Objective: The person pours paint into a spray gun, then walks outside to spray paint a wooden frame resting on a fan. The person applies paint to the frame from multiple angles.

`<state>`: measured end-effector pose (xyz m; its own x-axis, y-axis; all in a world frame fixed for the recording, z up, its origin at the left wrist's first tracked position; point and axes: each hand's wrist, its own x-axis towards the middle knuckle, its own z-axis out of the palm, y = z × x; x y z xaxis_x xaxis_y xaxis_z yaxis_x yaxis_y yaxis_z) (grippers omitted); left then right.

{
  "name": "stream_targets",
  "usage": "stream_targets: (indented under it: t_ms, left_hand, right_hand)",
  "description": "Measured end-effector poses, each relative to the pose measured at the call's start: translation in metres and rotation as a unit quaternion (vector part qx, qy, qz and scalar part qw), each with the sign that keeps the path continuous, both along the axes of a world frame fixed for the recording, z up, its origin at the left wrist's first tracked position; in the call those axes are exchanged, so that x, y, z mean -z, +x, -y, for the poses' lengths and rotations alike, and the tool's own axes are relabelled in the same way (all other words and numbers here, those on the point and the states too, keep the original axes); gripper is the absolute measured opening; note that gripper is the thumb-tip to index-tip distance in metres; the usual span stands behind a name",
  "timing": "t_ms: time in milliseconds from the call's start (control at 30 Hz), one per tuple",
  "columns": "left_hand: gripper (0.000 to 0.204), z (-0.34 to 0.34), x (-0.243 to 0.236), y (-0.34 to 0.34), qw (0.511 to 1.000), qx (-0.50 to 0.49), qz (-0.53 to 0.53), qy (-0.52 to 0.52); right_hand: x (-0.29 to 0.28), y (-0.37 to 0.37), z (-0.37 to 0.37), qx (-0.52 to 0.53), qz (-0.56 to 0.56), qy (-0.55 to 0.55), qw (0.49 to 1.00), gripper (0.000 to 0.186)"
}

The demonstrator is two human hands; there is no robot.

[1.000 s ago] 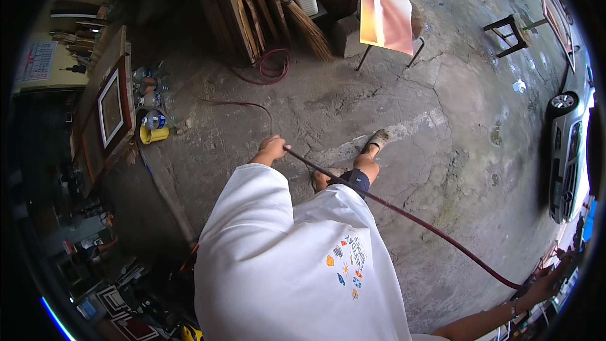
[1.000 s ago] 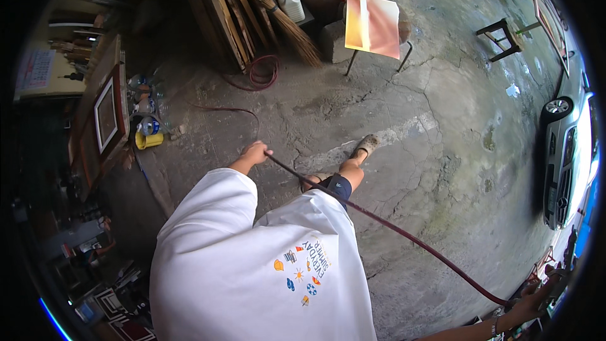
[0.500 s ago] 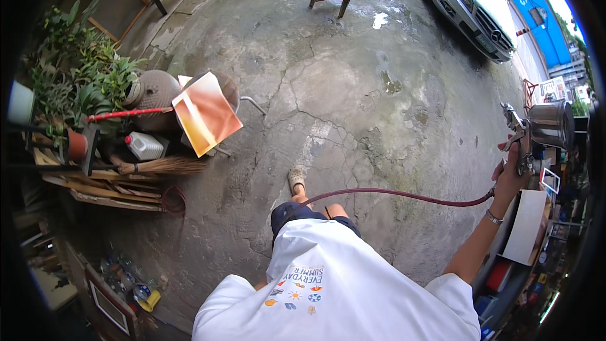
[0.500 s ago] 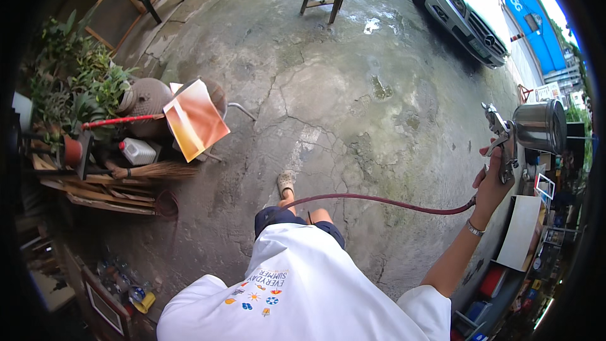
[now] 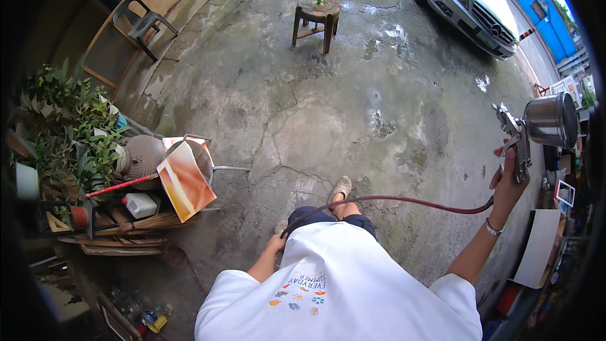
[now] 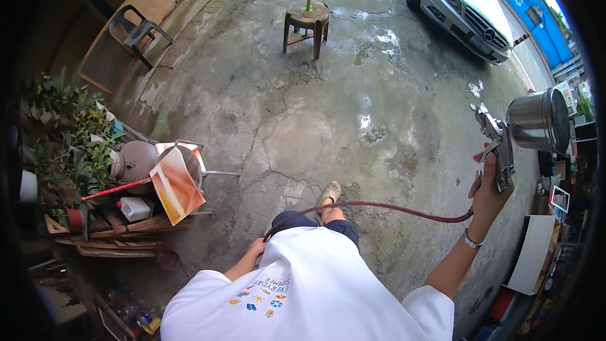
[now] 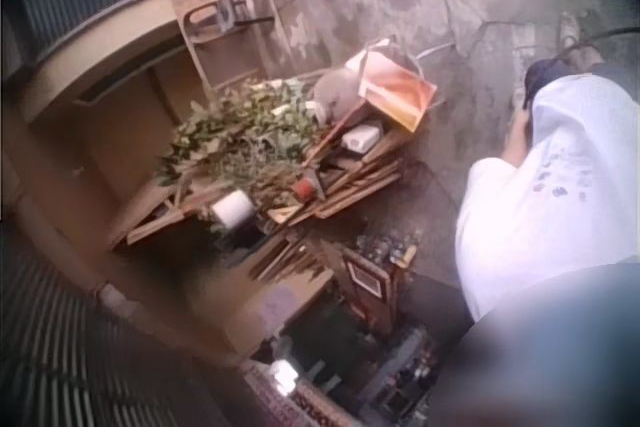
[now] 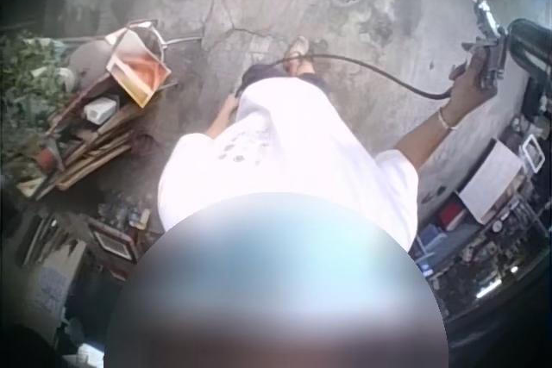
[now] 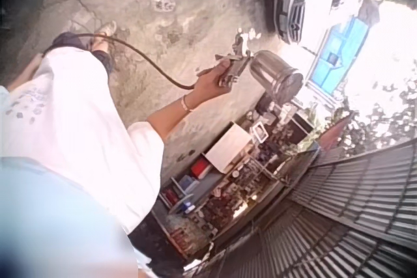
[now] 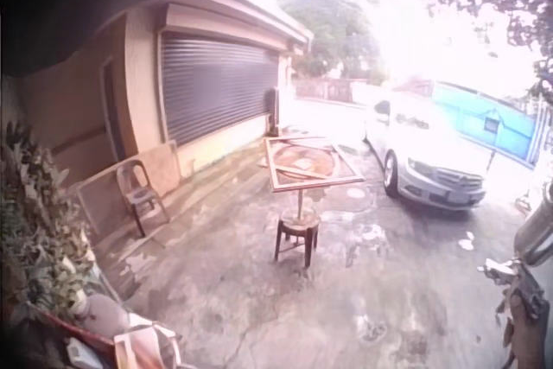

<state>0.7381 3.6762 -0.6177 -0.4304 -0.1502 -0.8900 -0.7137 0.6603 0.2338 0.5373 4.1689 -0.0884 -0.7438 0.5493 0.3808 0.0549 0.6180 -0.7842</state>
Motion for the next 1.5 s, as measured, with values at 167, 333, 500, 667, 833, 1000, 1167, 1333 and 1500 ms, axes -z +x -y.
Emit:
stream_targets:
  t_ms: [167, 333, 500, 667, 833, 1000, 1167, 1333, 1500]
  left_hand:
    - [0.034, -0.072, -0.001, -0.128, 0.998, 0.031, -0.056, 0.006]
    - [0.030, -0.095, -0.039, -0.239, 0.994, 0.073, -0.078, 0.000]
    - [0.030, -0.095, -0.033, -0.333, 0.991, 0.116, -0.065, 0.003]
    - [0.032, -0.068, 0.006, -0.413, 0.984, 0.148, -0.087, -0.041]
    - [0.034, -0.052, -0.021, -0.513, 0.972, 0.232, 0.020, 0.018]
    - [0.033, -0.037, -0.046, -0.571, 0.965, 0.244, -0.054, 0.085]
    - [0.036, -0.061, -0.106, -0.639, 0.961, 0.177, -0.148, 0.150]
    - [0.033, -0.092, -0.167, -0.713, 0.930, 0.037, -0.310, 0.194]
    - [0.032, -0.094, -0.182, -0.769, 0.878, 0.066, -0.429, 0.202]
  right_hand:
    - [0.019, -0.073, -0.068, -0.031, 0.064, 0.018, 0.997, 0.035]
    - [0.045, -0.136, -0.091, -0.108, 0.103, -0.052, 0.987, 0.031]
    - [0.064, -0.216, -0.066, -0.144, 0.124, -0.122, 0.974, 0.024]
    - [0.079, -0.303, -0.043, -0.207, 0.149, -0.147, 0.956, 0.032]
    - [0.081, -0.376, -0.003, -0.187, 0.171, -0.170, 0.952, 0.038]
    - [0.083, -0.435, 0.019, -0.170, 0.184, -0.216, 0.944, 0.038]
    - [0.095, -0.483, 0.006, -0.116, 0.159, -0.155, 0.968, 0.038]
    - [0.097, -0.535, -0.032, -0.003, 0.113, -0.047, 0.992, 0.037]
    - [0.070, -0.578, -0.030, 0.082, 0.075, 0.027, 0.993, 0.039]
